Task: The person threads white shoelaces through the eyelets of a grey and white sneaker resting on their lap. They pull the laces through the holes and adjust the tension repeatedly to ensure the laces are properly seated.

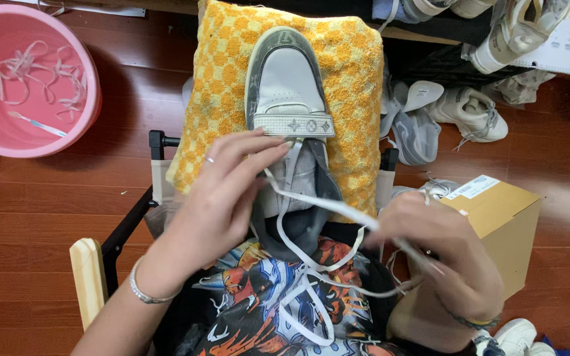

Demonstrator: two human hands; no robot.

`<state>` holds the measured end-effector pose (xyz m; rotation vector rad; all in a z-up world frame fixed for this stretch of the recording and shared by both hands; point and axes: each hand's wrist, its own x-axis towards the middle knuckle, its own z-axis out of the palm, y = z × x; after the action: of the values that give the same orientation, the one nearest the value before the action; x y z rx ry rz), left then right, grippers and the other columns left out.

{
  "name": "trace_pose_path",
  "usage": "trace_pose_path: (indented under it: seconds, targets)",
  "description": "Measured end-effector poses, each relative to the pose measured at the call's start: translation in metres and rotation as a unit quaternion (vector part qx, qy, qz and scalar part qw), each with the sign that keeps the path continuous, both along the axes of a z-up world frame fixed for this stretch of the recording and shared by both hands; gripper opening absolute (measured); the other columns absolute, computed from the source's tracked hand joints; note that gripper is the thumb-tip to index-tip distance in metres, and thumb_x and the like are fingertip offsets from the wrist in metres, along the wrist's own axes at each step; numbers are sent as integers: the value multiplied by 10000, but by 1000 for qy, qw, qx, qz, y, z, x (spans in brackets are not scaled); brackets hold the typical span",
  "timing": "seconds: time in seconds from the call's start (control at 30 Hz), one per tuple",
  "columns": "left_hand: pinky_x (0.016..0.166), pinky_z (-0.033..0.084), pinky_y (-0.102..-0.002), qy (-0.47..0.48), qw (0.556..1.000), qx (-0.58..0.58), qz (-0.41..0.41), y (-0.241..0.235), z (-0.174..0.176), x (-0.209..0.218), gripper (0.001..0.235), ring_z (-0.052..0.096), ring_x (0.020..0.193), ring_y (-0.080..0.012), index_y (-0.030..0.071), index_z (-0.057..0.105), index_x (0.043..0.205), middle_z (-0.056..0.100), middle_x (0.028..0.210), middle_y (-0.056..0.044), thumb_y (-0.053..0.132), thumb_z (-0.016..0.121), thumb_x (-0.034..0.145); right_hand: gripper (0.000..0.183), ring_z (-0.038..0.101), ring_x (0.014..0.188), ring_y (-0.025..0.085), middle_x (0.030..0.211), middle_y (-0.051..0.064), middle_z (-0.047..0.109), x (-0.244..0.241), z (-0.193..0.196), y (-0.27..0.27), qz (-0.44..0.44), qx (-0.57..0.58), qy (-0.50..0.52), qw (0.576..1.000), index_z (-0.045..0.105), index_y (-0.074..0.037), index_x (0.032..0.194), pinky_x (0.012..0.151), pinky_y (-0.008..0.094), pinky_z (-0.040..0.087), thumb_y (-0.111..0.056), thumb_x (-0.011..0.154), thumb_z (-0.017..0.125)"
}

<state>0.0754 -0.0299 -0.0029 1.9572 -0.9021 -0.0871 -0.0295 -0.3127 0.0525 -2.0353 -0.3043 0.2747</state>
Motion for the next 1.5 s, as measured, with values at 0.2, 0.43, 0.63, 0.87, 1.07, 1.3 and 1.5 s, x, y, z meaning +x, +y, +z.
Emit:
trace_pose_path:
  seconds: [0.2, 0.43, 0.63, 0.87, 1.07, 1.3, 1.5]
  targets:
    - [985, 469, -444, -27, 999, 31, -2, 0, 1, 21, 366, 547, 1148, -372, 20, 656, 1159, 625, 1189, -137, -59, 710, 806, 458, 592, 1196, 353, 1297, 156, 610, 18, -20, 43, -86, -208, -143, 964, 605, -26, 1201, 1017, 454, 430, -316, 880, 755]
    - [1032, 467, -423, -5, 999, 21, 44, 6, -4, 19, 390, 579, 1169, -333, 34, 659, 1212, 634, 1210, -119, -150, 612, 871, 345, 591, 1028, 306, 1033, 80, 628, 59, -52, 99, -84, -235, -179, 951, 648, -59, 1085, 926, 449, 338, -278, 863, 795]
    - [1093, 436, -457, 2, 999, -16, -30, 4, -8, 10, 368, 540, 1221, -377, 3, 580, 1262, 606, 1260, -172, -83, 613, 906, 72, 614, 881, 263, 861, 81, 650, 65, -54, 82, -65, -132, -110, 983, 668, -35, 940, 828, 400, 395, -102, 946, 693]
    - [1054, 415, -472, 5, 999, -10, -34, -11, -4, 11, 419, 533, 1182, -376, -21, 573, 1292, 608, 1188, -171, 30, 660, 886, 193, 600, 752, 90, 799, 17, 647, 70, -35, 44, -79, 49, 120, 988, 641, -1, 887, 690, 265, 501, -103, 1038, 576]
    - [913, 475, -392, 74, 989, -91, -85, -39, -2, 24, 133, 600, 934, -262, 18, 620, 1046, 605, 937, -87, 120, 694, 1003, 203, 513, 654, 36, 766, -12, 615, 68, -25, 4, -73, 115, 225, 965, 681, -16, 922, 573, 203, 415, -146, 1032, 570]
    - [725, 420, -269, 389, 877, -281, -16, -7, -23, 41, 160, 494, 735, -89, 10, 566, 877, 538, 807, -4, 62, 610, 1021, 348, 492, 728, 92, 806, 50, 596, 46, -35, -39, -84, 234, 143, 958, 626, 9, 856, 684, 234, 384, -201, 1127, 568]
    - [600, 492, -256, 494, 855, -102, -121, 12, -2, 68, 391, 606, 598, -98, 54, 676, 818, 665, 692, -7, 267, 443, 1048, 349, 443, 611, 78, 753, 92, 611, 33, -40, -49, -198, 314, 149, 916, 641, 11, 822, 566, 233, 318, -258, 1041, 594]
